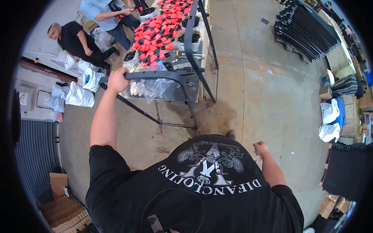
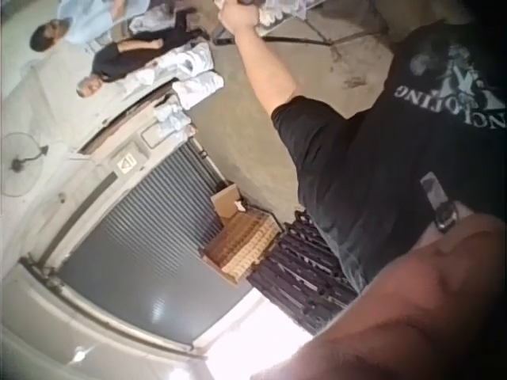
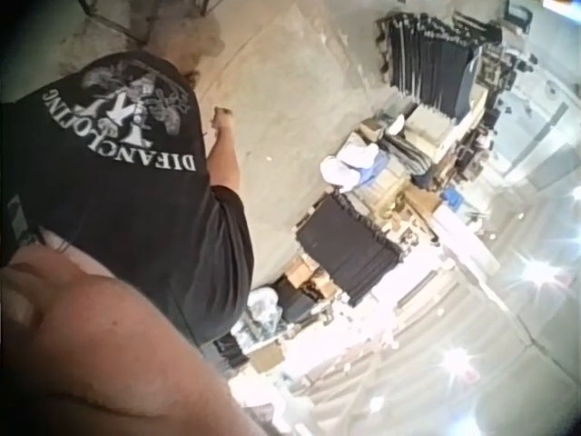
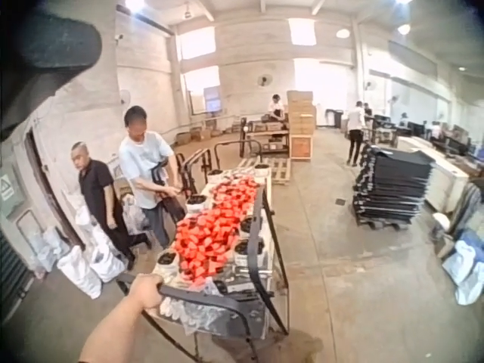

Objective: Attaching plastic caps and connectors to metal frame components at an assembly station.

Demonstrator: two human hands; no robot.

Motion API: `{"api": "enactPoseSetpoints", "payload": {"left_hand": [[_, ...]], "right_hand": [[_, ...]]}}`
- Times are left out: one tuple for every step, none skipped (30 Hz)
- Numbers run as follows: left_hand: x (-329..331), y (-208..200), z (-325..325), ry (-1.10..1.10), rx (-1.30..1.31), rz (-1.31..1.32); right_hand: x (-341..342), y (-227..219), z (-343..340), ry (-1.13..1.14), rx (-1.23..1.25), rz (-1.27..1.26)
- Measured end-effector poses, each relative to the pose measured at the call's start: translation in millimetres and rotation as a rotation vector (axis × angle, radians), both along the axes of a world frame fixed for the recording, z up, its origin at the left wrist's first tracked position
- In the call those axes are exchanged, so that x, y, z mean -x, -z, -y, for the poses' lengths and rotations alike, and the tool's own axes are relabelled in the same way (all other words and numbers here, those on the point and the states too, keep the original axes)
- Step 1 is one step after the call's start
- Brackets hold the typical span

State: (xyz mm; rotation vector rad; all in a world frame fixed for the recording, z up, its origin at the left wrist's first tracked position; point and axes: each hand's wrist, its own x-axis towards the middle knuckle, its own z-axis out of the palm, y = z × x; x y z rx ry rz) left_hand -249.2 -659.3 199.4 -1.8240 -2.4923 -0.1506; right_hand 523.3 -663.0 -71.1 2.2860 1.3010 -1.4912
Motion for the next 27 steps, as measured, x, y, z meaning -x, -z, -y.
{"api": "enactPoseSetpoints", "payload": {"left_hand": [[-1,3,-3,-0.002,-0.015,0.007],[0,7,0,-0.01,-0.072,0.013],[-2,11,4,-0.019,-0.13,0.017],[-9,12,6,-0.059,-0.167,-0.06],[-16,13,7,-0.081,-0.248,-0.05],[-30,18,9,-0.147,-0.372,-0.158],[-44,20,10,-0.234,-0.427,-0.173],[-65,25,9,-0.388,-0.547,-0.173],[-74,43,13,-0.468,-0.708,-0.126],[-80,77,24,-0.586,-0.824,-0.044],[-83,118,42,-0.818,-0.822,0.113],[-96,160,58,-0.953,-0.993,0.572],[-117,198,72,-1.118,-1.178,0.811],[-157,215,65,-1.297,-1.036,1.309],[-192,232,58,-1.285,-1.065,1.442],[-217,246,56,-1.295,-0.804,1.352],[-240,269,65,-1.184,-0.743,1.176],[-259,287,66,-1.081,-0.673,1.001],[-283,290,49,-1.028,-0.43,0.828],[-307,285,40,-0.972,-0.192,0.648],[-324,280,36,-0.998,-0.028,0.689],[-335,274,27,-1.013,0.136,0.732],[-340,262,17,-0.997,0.383,0.927],[-343,251,4,-0.961,0.632,1.117],[-345,267,9,-0.761,0.716,1.004],[-346,289,13,-0.549,0.798,0.882],[-349,296,-1,-0.543,0.786,0.889]], "right_hand": [[-10,8,-8,0.072,-0.007,-0.04],[-13,10,-13,0.074,-0.001,-0.049],[-19,10,-19,0.1,0.009,-0.046],[-25,11,-30,0.124,0.014,-0.044],[-35,16,-41,0.125,0.009,-0.054],[-50,23,-51,0.146,0.029,-0.047],[-66,29,-62,0.169,0.048,-0.042],[-79,34,-74,0.164,0.042,-0.053],[-87,38,-87,0.149,0.041,-0.034],[-98,38,-104,0.128,0.041,-0.013],[-106,34,-126,0.107,0.035,-0.031],[-118,29,-148,0.088,0.062,-0.01],[-128,30,-169,0.062,0.091,0.007],[-150,32,-177,0.084,0.088,0.011],[-166,36,-197,0.214,0.127,-0.041],[-170,42,-222,0.335,0.165,-0.101],[-168,39,-248,0.306,0.165,-0.115],[-166,36,-272,0.277,0.133,-0.106],[-171,36,-290,0.273,0.091,-0.081],[-171,37,-309,0.257,0.082,-0.06],[-170,39,-329,0.241,0.082,-0.059],[-168,45,-351,0.213,0.093,-0.056],[-162,54,-370,0.188,0.102,-0.055],[-150,60,-387,0.179,0.092,-0.055],[-130,60,-401,0.154,0.071,-0.082],[-111,56,-414,0.141,0.047,-0.106],[-92,57,-430,0.139,0.034,-0.104]]}}
